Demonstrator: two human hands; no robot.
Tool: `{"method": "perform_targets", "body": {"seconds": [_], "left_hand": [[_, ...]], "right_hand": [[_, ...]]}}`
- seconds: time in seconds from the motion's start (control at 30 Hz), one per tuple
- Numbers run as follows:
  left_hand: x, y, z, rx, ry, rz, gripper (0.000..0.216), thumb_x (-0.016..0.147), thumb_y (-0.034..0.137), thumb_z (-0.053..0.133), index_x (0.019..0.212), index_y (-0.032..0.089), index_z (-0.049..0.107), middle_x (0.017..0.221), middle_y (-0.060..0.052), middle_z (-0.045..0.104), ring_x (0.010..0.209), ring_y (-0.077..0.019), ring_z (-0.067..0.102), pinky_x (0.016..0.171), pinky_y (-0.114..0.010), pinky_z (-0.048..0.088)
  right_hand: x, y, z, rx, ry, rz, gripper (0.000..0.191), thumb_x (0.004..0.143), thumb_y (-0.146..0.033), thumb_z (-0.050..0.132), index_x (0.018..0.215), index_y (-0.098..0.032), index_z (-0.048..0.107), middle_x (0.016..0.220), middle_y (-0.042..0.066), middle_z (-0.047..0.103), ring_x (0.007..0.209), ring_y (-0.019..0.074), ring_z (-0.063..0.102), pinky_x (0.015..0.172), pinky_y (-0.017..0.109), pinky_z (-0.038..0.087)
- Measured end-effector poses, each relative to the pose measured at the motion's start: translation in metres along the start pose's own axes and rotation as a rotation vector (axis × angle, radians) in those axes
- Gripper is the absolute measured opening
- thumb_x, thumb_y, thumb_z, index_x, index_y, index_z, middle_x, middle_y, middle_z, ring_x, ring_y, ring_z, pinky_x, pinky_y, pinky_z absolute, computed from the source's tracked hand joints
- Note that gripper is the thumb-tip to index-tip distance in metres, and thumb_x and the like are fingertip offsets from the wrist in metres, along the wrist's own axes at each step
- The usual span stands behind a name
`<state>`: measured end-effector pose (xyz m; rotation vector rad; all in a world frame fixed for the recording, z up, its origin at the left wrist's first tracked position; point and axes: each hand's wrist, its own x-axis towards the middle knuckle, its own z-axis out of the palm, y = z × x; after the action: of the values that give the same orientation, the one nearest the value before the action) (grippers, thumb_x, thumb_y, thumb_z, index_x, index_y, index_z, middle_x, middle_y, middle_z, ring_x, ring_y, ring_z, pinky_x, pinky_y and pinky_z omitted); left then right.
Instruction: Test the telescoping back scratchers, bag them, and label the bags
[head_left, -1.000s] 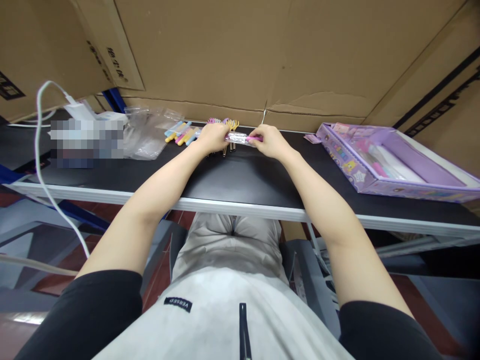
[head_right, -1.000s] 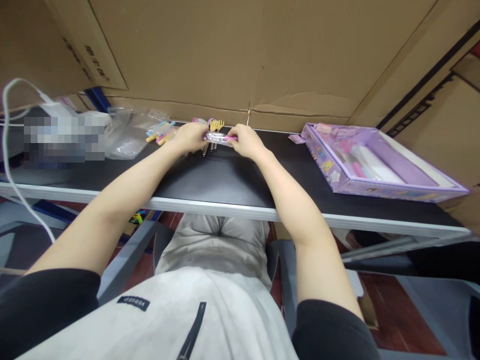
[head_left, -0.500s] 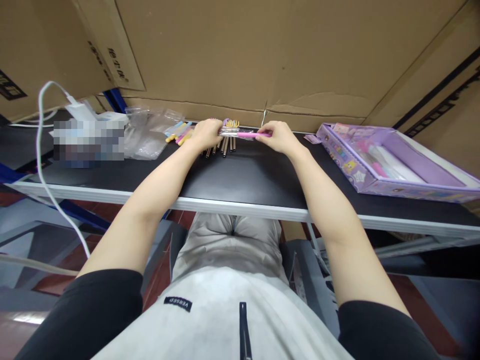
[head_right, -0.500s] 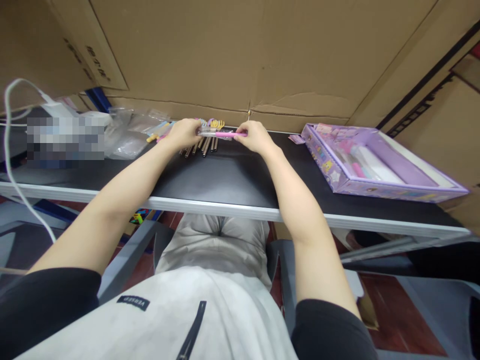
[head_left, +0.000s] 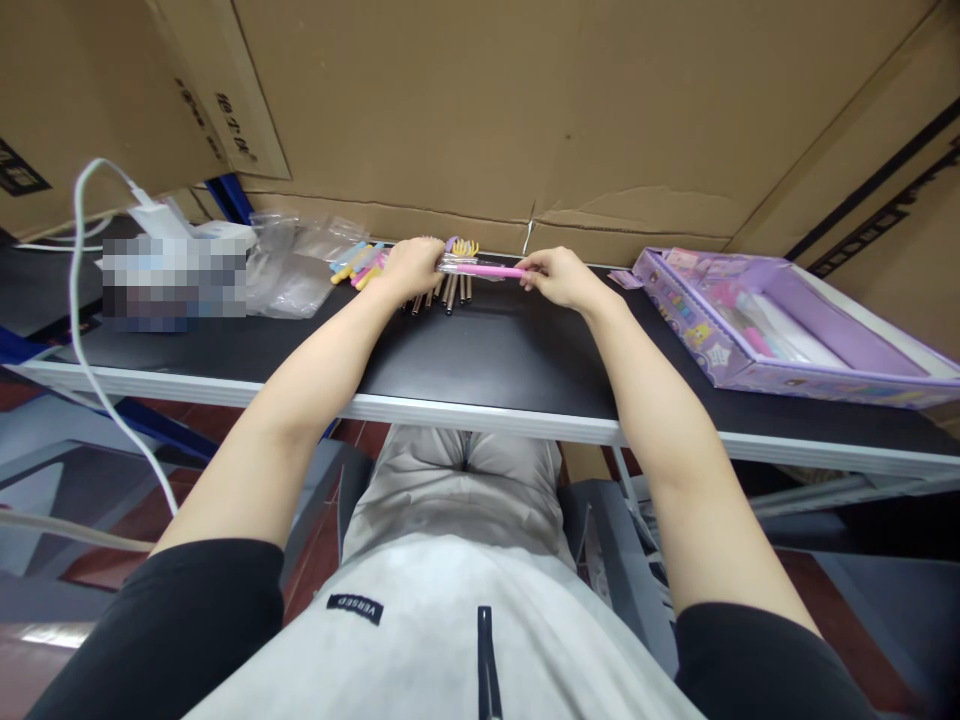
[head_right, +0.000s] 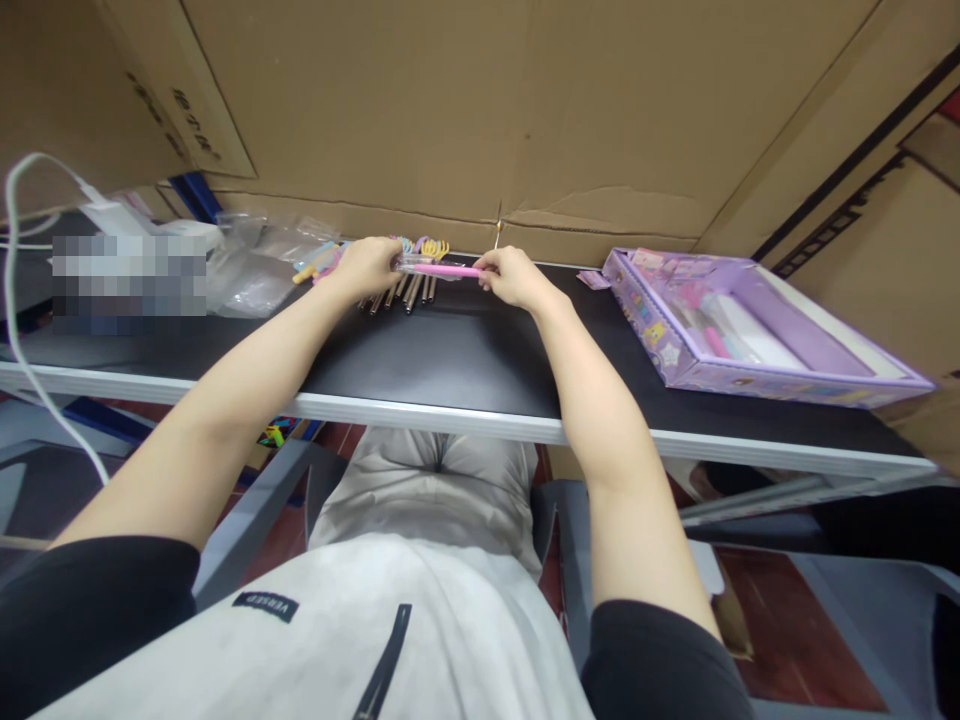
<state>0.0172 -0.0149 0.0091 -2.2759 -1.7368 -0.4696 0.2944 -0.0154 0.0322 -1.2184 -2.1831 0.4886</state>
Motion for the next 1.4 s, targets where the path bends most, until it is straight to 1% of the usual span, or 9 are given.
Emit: {"method": "perform_targets", "body": {"seconds": [0.17,0.3,0.47,0.73,0.87,0.93,1.07,1.2,1.4], "left_hand": [[-0.002,0.011,-0.003,-0.026,0.002,0.021,0.026,0.091,0.015,0.057,0.111,0.016,0.074,0.113,-0.017,0.076,0.110,-0.0346,0.070,0.094,-0.040,0.051],[-0.004,0.017,-0.005,-0.008,-0.009,0.033,0.029,0.092,0.016,0.055,0.114,0.015,0.074,0.115,-0.018,0.076,0.112,-0.0352,0.070,0.095,-0.042,0.051],[-0.004,0.020,-0.008,-0.004,-0.011,0.039,0.031,0.092,0.015,0.053,0.115,0.015,0.074,0.117,-0.020,0.077,0.113,-0.0360,0.070,0.095,-0.042,0.051],[-0.006,0.021,-0.008,-0.037,0.013,0.081,0.028,0.091,0.016,0.056,0.111,0.016,0.075,0.116,-0.018,0.078,0.114,-0.0360,0.071,0.095,-0.041,0.052],[-0.004,0.022,-0.006,-0.015,0.028,0.098,0.028,0.091,0.018,0.055,0.110,0.016,0.076,0.113,-0.020,0.078,0.111,-0.0372,0.072,0.092,-0.042,0.052],[-0.003,0.021,-0.005,-0.016,0.038,0.104,0.028,0.090,0.018,0.055,0.108,0.016,0.076,0.111,-0.020,0.078,0.109,-0.0376,0.072,0.090,-0.042,0.052],[-0.003,0.019,-0.002,-0.042,0.073,0.135,0.027,0.087,0.017,0.056,0.106,0.017,0.076,0.105,-0.018,0.078,0.106,-0.0365,0.071,0.089,-0.042,0.052],[-0.004,0.019,-0.002,-0.063,0.069,0.140,0.027,0.087,0.017,0.056,0.106,0.018,0.075,0.106,-0.018,0.078,0.107,-0.0364,0.071,0.088,-0.041,0.051],[-0.003,0.020,0.000,-0.058,0.062,0.155,0.028,0.090,0.019,0.053,0.109,0.018,0.074,0.107,-0.018,0.077,0.106,-0.0354,0.070,0.087,-0.041,0.051]], "right_hand": [[0.001,-0.005,0.008,0.129,-0.001,-0.025,0.004,0.089,-0.020,0.084,0.090,-0.018,0.080,0.078,0.006,0.075,0.077,0.0199,0.072,0.092,0.040,0.062],[0.004,-0.002,0.014,0.204,0.031,-0.028,0.011,0.086,-0.024,0.087,0.087,-0.019,0.078,0.076,0.004,0.073,0.074,0.0194,0.069,0.085,0.040,0.064],[0.008,0.005,0.018,0.266,0.030,-0.013,0.018,0.085,-0.028,0.090,0.087,-0.019,0.075,0.077,0.004,0.070,0.074,0.0180,0.066,0.076,0.035,0.062],[0.011,0.007,0.020,0.192,0.030,-0.015,0.029,0.086,-0.040,0.088,0.085,-0.018,0.070,0.075,0.003,0.064,0.073,0.0159,0.059,0.071,0.031,0.054],[0.007,0.002,0.017,0.088,0.035,0.013,0.033,0.088,-0.044,0.085,0.079,-0.018,0.067,0.072,0.001,0.061,0.073,0.0155,0.056,0.072,0.029,0.050],[0.005,-0.001,0.016,0.047,0.022,0.028,0.033,0.089,-0.044,0.083,0.076,-0.018,0.065,0.071,0.001,0.061,0.073,0.0158,0.056,0.073,0.029,0.048],[0.003,-0.005,0.017,0.048,-0.005,0.015,0.034,0.089,-0.044,0.082,0.075,-0.018,0.064,0.069,0.000,0.059,0.072,0.0152,0.054,0.072,0.028,0.045],[0.003,-0.008,0.021,0.054,-0.020,-0.016,0.032,0.087,-0.044,0.082,0.078,-0.017,0.069,0.070,0.001,0.062,0.071,0.0146,0.053,0.070,0.028,0.045],[-0.001,-0.015,0.020,0.034,0.002,-0.019,0.024,0.088,-0.036,0.081,0.078,-0.015,0.075,0.073,0.003,0.066,0.073,0.0149,0.056,0.073,0.029,0.045]]}}
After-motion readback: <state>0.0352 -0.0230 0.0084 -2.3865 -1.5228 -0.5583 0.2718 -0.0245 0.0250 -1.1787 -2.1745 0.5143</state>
